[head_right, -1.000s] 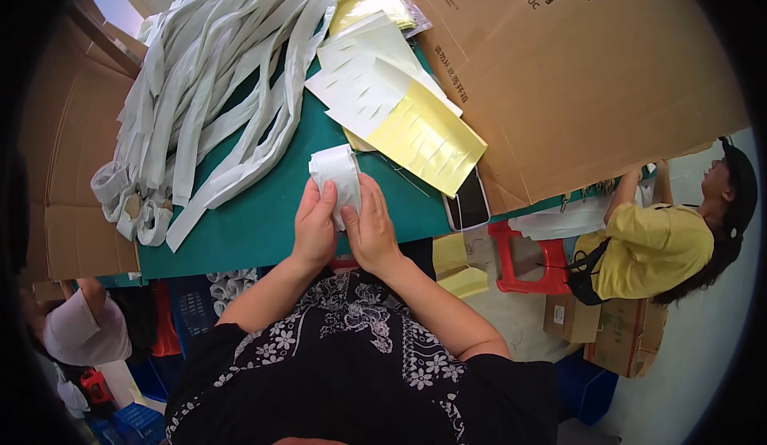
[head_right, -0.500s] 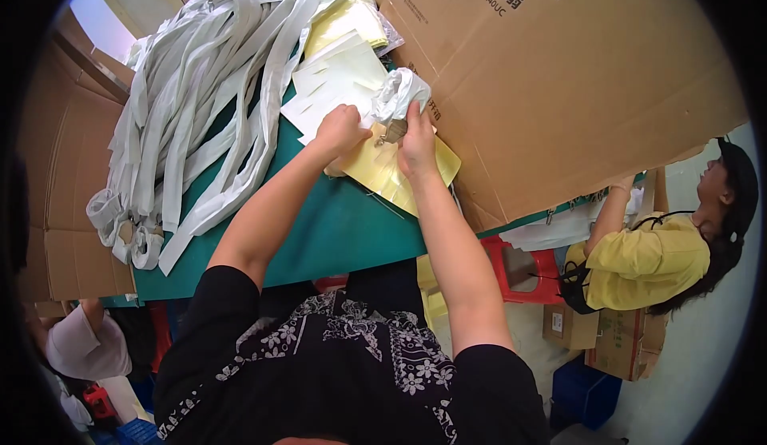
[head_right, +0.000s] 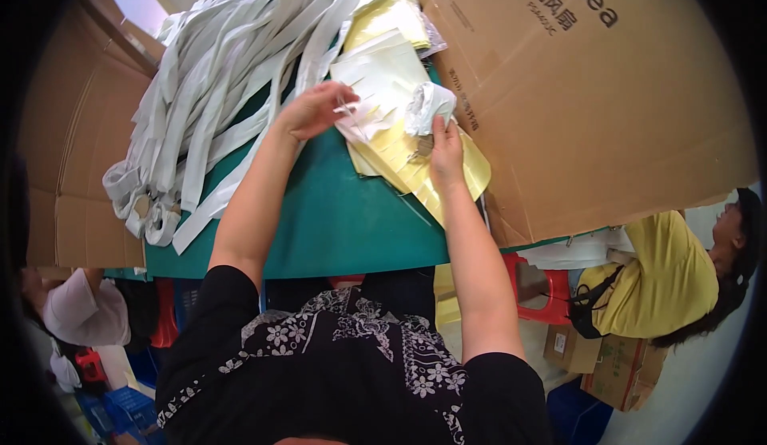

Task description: Folding and rolling white belt straps at a factory workbench.

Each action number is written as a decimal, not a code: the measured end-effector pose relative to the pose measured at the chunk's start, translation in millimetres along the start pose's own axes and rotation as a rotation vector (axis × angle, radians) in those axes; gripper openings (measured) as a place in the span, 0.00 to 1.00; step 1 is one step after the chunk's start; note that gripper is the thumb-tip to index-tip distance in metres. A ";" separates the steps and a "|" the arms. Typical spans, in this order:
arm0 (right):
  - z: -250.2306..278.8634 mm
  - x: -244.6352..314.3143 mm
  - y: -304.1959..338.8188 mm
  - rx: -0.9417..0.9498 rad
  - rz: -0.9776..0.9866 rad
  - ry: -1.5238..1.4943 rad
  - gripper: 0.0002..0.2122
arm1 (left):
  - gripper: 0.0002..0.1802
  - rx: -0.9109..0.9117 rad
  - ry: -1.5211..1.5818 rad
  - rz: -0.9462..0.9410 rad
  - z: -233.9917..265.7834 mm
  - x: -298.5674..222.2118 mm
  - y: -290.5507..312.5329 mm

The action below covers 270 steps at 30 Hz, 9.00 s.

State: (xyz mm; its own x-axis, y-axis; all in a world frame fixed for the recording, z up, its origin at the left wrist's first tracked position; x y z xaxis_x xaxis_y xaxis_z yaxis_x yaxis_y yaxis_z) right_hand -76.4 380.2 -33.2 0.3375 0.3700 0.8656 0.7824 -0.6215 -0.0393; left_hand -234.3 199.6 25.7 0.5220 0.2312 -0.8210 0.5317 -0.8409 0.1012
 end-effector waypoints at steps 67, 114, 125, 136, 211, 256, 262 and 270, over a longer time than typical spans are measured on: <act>-173.4 67.9 188.5 0.719 0.784 0.989 0.15 | 0.34 -0.170 0.274 -0.166 -44.6 59.7 224.1; -138.1 29.5 161.0 0.697 -0.812 0.348 0.20 | 0.17 0.403 -1.760 -1.165 -79.6 -14.4 246.4; -138.3 12.8 163.3 0.578 -0.857 0.385 0.15 | 0.12 0.257 -1.433 -0.806 -64.7 -10.3 246.7; -181.1 -15.0 184.4 0.777 -0.774 0.554 0.12 | 0.15 0.185 -1.743 -0.711 -45.1 -6.6 275.5; -157.1 -95.1 64.9 -0.057 -0.653 0.011 0.12 | 0.05 -0.701 -0.356 -0.154 -23.0 151.0 345.3; -147.7 -131.1 69.5 -0.264 0.052 0.476 0.11 | 0.10 -0.978 -0.356 -0.119 -12.5 141.8 316.8; -155.3 -119.8 72.8 -0.185 0.004 0.368 0.09 | 0.02 -0.985 -0.200 0.044 -19.7 138.5 321.2; -148.6 -132.4 67.6 -0.148 -0.308 0.280 0.06 | 0.08 -0.839 -0.017 0.172 -15.2 164.7 353.3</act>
State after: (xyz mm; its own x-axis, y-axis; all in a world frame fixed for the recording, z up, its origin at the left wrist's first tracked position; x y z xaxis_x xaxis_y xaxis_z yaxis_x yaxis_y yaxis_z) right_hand -145.9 186.6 -76.3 -0.0710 0.3647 0.9284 0.7337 -0.6115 0.2962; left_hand 49.6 -52.0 -65.3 0.6344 0.1205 -0.7636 0.7669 -0.2219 0.6022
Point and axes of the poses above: each hand's wrist, its own y-axis away from the middle knuckle, its own z-axis out of the back of the hand, x = y × z, the point moved 4 cm from there along -y, towards the middle knuckle, and after that the axes turned 2 degrees about -x, right-handed, at the moved point
